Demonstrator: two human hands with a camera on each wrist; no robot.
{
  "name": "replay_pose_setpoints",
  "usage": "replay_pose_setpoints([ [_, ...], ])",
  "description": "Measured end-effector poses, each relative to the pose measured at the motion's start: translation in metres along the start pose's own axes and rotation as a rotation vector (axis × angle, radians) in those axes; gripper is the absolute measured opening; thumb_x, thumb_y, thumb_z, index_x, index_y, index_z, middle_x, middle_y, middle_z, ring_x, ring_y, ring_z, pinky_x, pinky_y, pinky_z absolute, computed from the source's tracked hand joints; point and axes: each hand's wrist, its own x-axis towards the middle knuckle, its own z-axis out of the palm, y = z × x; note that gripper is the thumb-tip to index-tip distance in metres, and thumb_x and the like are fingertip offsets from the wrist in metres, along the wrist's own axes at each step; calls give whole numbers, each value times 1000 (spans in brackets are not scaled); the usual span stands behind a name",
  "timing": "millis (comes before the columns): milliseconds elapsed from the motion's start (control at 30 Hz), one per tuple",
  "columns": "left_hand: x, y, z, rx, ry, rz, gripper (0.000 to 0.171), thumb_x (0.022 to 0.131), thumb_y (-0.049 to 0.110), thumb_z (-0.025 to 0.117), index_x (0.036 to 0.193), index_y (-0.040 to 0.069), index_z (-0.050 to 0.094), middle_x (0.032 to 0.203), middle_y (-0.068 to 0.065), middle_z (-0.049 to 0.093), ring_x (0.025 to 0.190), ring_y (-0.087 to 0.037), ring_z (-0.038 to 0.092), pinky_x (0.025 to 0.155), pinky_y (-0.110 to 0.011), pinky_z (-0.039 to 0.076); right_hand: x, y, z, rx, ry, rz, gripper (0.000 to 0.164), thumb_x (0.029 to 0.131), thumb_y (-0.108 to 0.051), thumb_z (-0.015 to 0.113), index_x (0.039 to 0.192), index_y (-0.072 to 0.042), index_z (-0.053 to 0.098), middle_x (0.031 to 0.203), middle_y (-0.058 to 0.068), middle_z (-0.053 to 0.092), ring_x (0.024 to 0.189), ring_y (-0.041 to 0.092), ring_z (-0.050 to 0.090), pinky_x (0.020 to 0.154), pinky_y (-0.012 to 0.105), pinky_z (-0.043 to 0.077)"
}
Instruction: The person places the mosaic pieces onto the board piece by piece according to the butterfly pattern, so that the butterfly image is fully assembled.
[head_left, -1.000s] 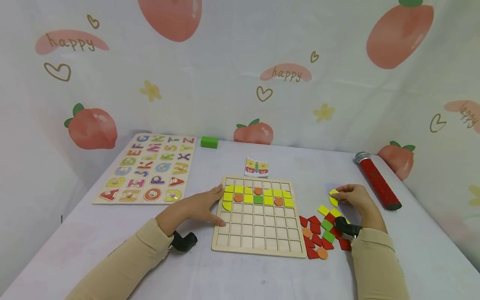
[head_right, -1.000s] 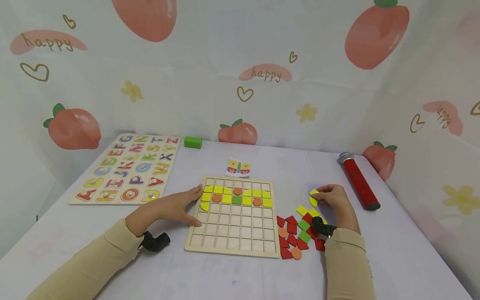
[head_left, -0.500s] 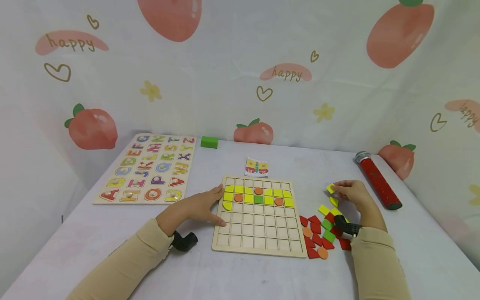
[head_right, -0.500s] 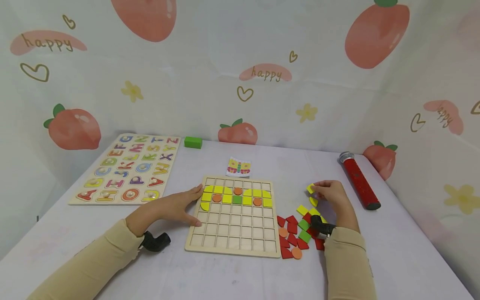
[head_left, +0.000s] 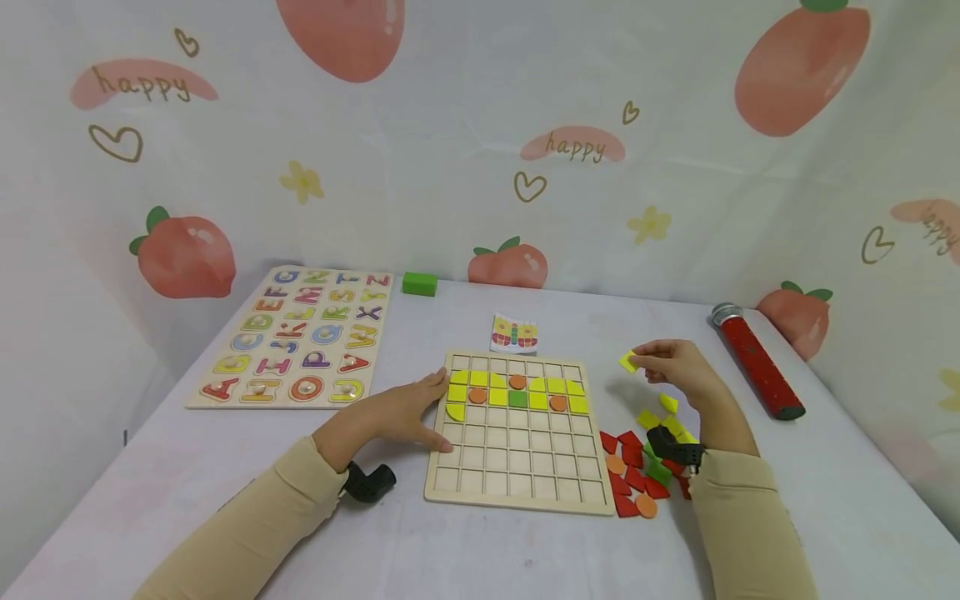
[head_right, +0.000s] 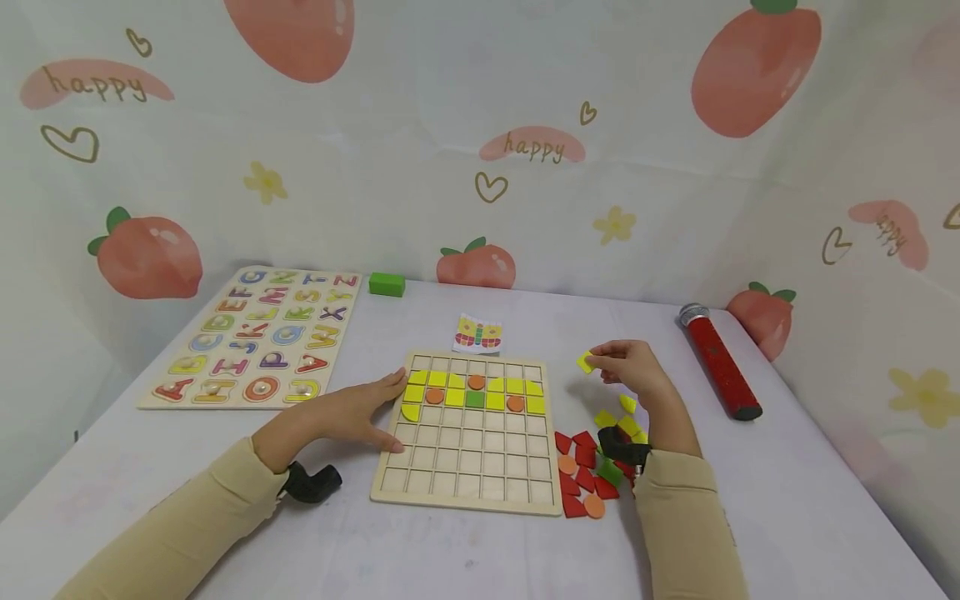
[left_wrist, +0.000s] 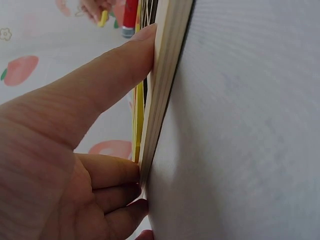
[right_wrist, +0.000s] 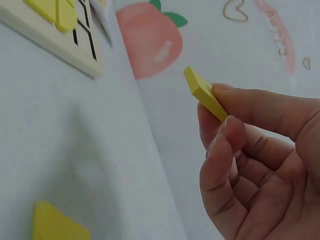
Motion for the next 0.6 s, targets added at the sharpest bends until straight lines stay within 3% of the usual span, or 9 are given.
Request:
replay_pose_setpoints([
  [267,2,0,0,2,-11,2,107,70,55,74,150,10,17,158,-3,7,146,-20,12,118,-40,19,-3,-22,19,3,-77,-103,41,91,-26,61,114,7,58,83,-3,63,70,12,57,70,18,52],
  [600,1,-2,1,-7,-4,-8,107,70,55,74,149,10,18,158,-4,8,146,-21,12,117,-41,19,3,-52,60,34,-225,-209,29,91,-19,60,106,6,61,84,7,66,74,25,62,77,34,55],
])
